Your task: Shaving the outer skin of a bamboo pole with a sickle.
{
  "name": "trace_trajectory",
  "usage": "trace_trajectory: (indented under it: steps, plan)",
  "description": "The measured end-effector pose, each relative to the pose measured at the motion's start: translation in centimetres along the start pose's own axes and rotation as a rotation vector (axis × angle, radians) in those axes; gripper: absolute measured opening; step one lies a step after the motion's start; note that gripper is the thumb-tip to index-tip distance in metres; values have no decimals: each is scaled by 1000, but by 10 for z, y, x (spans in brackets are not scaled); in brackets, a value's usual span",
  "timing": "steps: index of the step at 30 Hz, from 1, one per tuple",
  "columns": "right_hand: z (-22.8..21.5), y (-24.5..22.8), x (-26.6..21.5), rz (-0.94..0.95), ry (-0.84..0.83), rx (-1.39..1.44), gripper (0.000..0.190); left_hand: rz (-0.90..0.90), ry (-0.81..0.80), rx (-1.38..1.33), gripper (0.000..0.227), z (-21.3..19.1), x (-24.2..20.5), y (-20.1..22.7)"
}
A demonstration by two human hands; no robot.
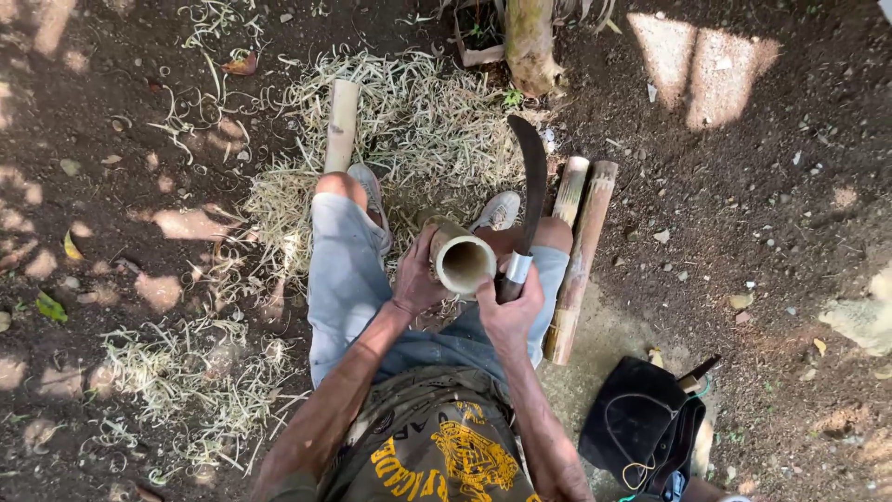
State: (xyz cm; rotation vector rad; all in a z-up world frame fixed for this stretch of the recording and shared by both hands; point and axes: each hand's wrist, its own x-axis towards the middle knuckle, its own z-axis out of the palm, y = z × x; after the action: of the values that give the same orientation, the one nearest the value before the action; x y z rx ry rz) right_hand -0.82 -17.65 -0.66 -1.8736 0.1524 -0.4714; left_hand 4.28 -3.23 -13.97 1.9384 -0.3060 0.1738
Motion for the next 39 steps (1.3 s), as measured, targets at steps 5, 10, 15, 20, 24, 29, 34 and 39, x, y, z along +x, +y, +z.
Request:
trace_trajectory:
  steps: [5, 10, 15, 20, 24, 29, 34, 39]
  plan:
    - [9, -19, 12, -63, 14, 81, 27, 60, 60, -20, 118, -7, 21, 13]
    - [19, 23, 9, -80, 29, 108, 28, 14, 79, -14, 111, 5, 30, -7]
    - [23, 39, 14, 404, 176, 233, 27, -37, 78, -72, 92, -2, 46, 10]
    - [20, 52, 21, 134, 221, 383, 26, -233, 16, -316, 63, 14, 44, -26]
    - [24, 57, 10, 299, 222, 464, 24, -606, 31, -645, 46, 44, 34, -76]
    - [31, 66, 1, 200, 219, 417, 23, -967, 101, -1268, 46, 74, 51, -105]
    - [31, 46, 2, 254, 183, 265, 23, -620, 79, -1218, 57, 99, 54, -114]
    - [26, 42, 11, 212, 179, 118, 26, -924, 120, -1455, 67, 82, 77, -79]
